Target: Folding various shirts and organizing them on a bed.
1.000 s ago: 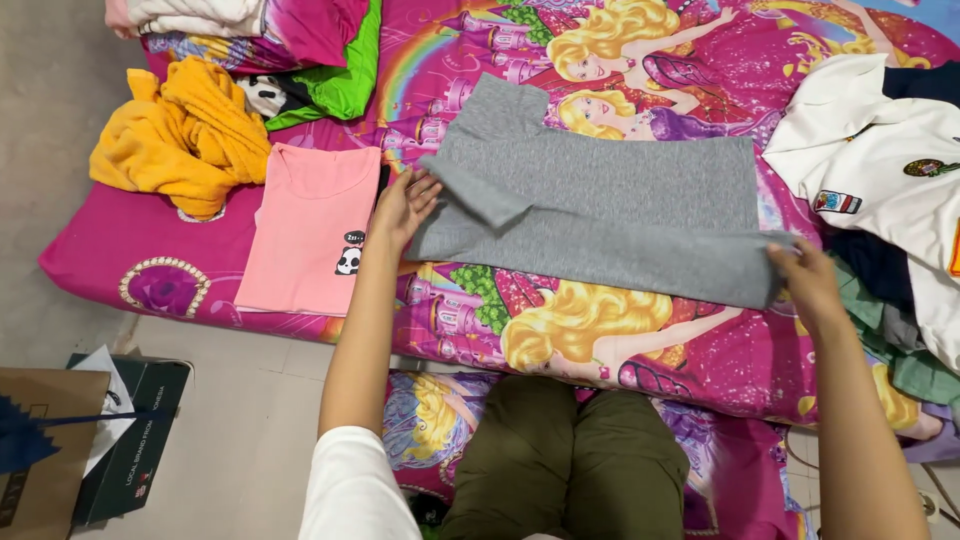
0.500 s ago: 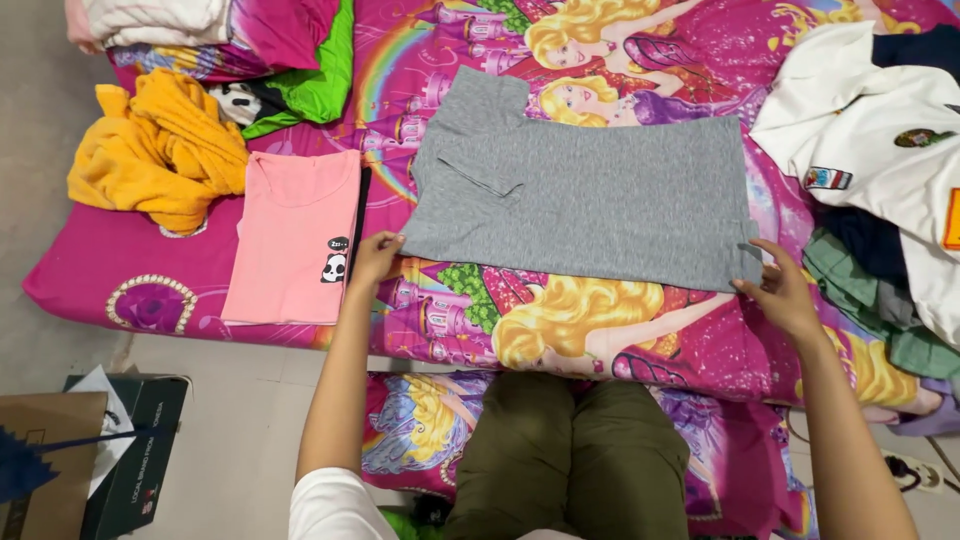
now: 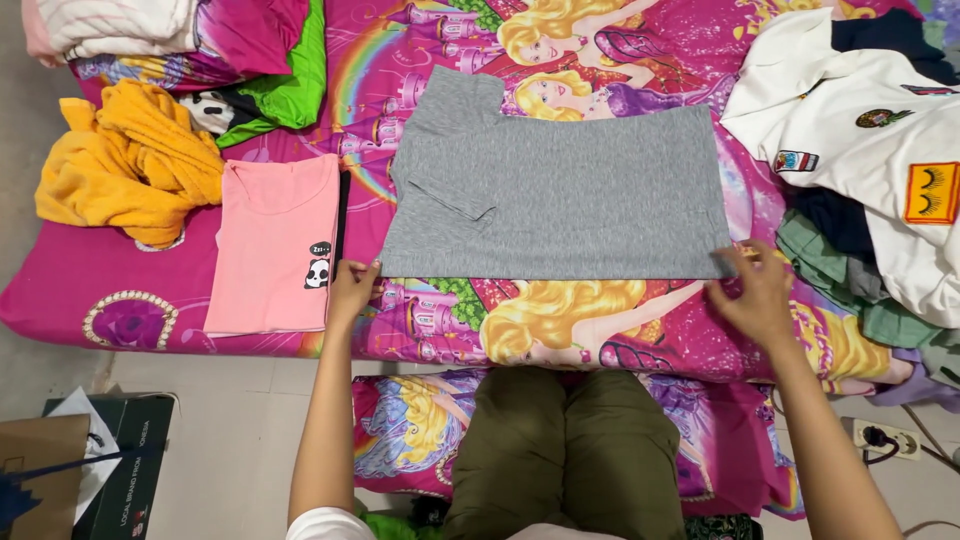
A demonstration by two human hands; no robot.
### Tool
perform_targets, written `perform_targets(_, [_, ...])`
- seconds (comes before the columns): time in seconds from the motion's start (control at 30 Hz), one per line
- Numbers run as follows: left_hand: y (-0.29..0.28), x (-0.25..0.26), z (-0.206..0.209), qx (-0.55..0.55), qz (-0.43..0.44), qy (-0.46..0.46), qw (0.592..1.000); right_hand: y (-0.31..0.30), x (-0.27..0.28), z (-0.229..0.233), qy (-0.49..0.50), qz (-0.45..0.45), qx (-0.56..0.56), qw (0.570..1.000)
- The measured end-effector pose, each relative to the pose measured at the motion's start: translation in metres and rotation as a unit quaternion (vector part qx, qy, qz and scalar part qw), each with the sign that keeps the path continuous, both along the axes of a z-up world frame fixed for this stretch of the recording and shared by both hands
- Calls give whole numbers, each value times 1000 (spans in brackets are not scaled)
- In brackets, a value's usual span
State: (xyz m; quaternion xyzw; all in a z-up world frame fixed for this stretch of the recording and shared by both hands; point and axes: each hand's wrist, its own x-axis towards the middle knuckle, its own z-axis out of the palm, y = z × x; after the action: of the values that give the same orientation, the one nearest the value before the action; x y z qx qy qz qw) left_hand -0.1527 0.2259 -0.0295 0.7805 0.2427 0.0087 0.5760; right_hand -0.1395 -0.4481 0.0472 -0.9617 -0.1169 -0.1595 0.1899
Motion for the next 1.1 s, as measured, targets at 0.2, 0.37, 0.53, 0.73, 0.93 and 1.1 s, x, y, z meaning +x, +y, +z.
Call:
perform_targets(0.2, [-25,11,16,16,72,12,997,1,-7,-34,-37,36,-223,974])
perform_targets(0.37, [-19,3,2,59,92,-65,992,-14,-2,-53,-65,40,-308,948])
perform_targets(0.53, [-28,-39,42,61,45,-90,993,-31,-41,-22,-59,73,-286,954])
perform_targets(0.73, [-55,-95,32,220,22,-100,970,-43,-92,-47,-3,80,-339,937])
perform_targets(0.93, [-97,-90,86,478,5,-173,861,0,-74,-15,23,29,-237,971])
perform_targets(1.1, [-104,-37,78,426,-34,-197,882,131,-23,-2,-60,145,-64,985])
